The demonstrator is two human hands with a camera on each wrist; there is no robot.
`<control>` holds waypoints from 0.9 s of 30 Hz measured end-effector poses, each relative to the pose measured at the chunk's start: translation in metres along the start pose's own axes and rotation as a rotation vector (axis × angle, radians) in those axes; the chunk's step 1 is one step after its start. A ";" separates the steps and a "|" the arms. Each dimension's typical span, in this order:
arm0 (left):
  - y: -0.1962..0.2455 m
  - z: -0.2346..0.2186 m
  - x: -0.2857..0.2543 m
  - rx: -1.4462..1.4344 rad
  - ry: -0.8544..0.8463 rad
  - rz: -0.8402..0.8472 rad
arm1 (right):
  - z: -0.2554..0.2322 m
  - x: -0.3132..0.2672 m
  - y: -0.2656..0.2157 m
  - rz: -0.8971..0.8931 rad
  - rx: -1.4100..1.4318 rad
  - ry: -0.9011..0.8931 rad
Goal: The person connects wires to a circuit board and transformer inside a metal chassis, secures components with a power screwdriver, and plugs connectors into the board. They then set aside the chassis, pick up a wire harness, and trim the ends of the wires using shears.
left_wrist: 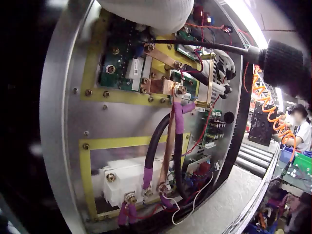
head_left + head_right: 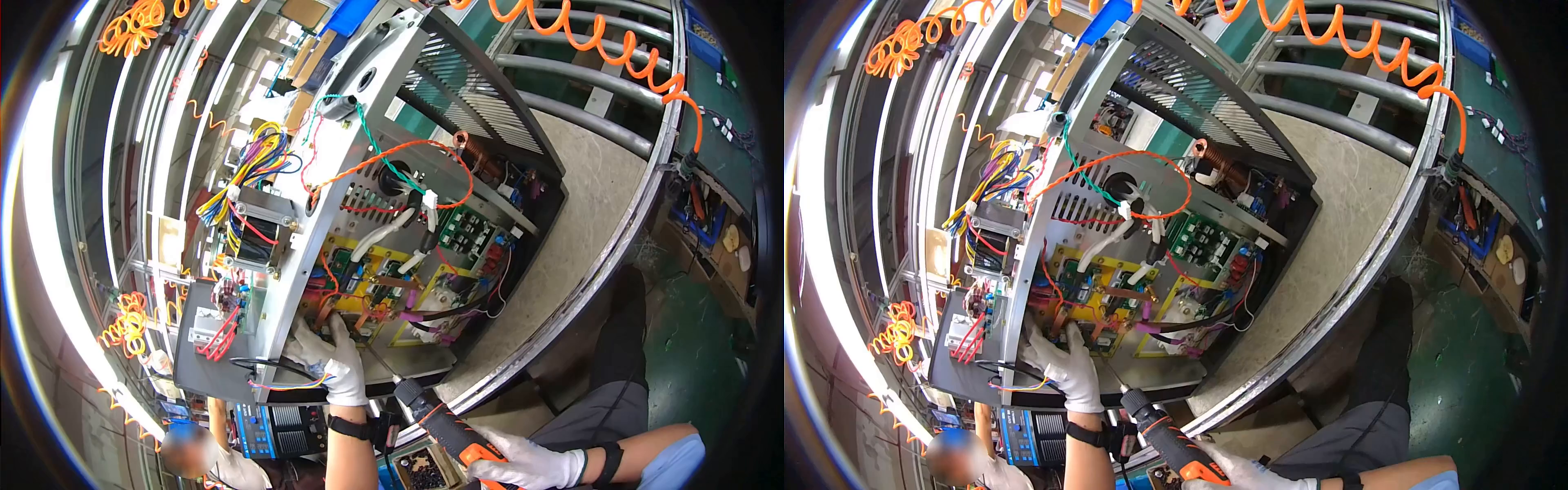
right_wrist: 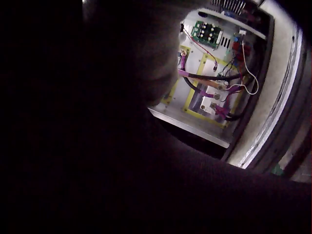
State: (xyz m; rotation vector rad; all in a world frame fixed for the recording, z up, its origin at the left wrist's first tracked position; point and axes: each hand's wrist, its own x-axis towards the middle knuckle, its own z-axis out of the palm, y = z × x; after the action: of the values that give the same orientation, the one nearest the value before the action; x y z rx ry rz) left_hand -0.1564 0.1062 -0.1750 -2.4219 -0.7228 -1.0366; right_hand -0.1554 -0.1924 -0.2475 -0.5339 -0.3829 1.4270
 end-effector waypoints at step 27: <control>-0.002 0.003 -0.002 -0.058 -0.008 -0.027 | 0.009 0.003 0.006 -0.022 -0.065 0.039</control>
State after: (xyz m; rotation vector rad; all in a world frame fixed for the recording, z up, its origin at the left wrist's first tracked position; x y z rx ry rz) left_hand -0.1573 0.1093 -0.1781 -2.4730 -0.7394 -1.0727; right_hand -0.1649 -0.1885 -0.2441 -0.6080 -0.4039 1.3847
